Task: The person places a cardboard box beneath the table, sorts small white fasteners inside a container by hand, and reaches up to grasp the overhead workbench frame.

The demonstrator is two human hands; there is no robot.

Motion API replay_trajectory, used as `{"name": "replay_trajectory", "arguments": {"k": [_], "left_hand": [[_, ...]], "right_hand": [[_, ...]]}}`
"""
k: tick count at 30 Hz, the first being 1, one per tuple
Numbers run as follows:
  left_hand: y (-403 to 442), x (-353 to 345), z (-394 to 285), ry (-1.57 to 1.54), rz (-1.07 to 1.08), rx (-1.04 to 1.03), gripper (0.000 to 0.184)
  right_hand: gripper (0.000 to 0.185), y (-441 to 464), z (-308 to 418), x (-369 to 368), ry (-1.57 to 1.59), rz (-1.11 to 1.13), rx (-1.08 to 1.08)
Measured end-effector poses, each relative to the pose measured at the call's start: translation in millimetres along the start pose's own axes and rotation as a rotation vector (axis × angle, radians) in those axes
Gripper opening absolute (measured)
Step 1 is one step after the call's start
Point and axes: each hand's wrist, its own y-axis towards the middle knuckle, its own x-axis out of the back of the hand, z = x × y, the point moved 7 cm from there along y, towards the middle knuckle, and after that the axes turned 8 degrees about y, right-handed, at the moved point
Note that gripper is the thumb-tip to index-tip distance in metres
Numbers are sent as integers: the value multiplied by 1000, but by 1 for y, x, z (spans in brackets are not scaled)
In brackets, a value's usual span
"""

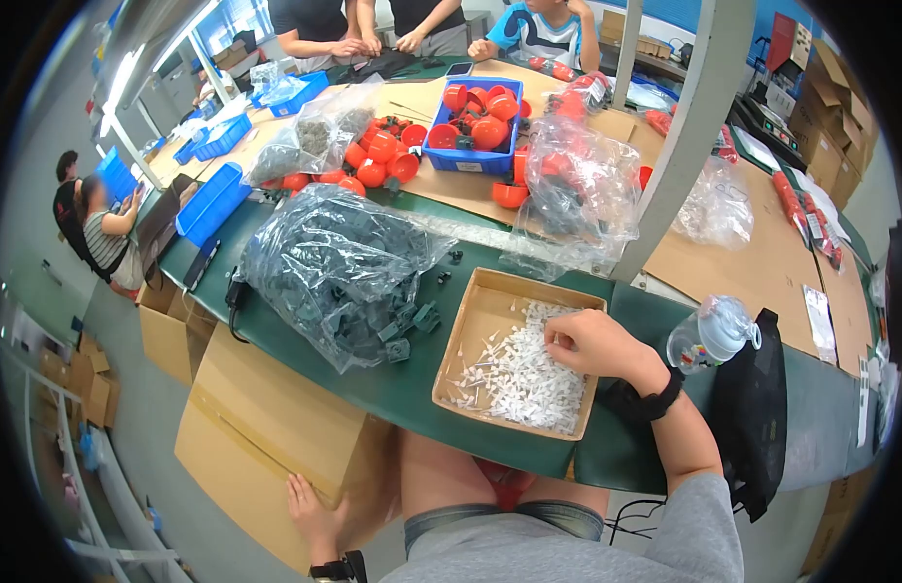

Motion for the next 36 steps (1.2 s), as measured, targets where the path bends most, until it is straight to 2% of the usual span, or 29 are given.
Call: {"name": "replay_trajectory", "arguments": {"k": [8,11,14,17,22,24,32,36], "left_hand": [[2,3,-2,5,20,4,90],[1,3,-4,0,25,15,89],[3,7,-6,-16,34,28,88],[3,12,-8,-20,28,32,87],[3,12,-6,-19,6,36,86],[2,12,-7,5,-33,-19,86],[2,9,-4,17,-60,-19,88],[4,9,-6,13,-83,-39,86]], "right_hand": [[7,1,2,4,0,-53,0],[8,2,3,9,129,-94,1],[8,6,5,11,150,-135,84],[8,11,9,7,205,-84,50],[9,5,1,12,141,-149,-27],[9,5,5,12,141,-142,-11],[9,6,2,10,115,-155,-16],[11,7,1,12,151,-185,-96]]}}
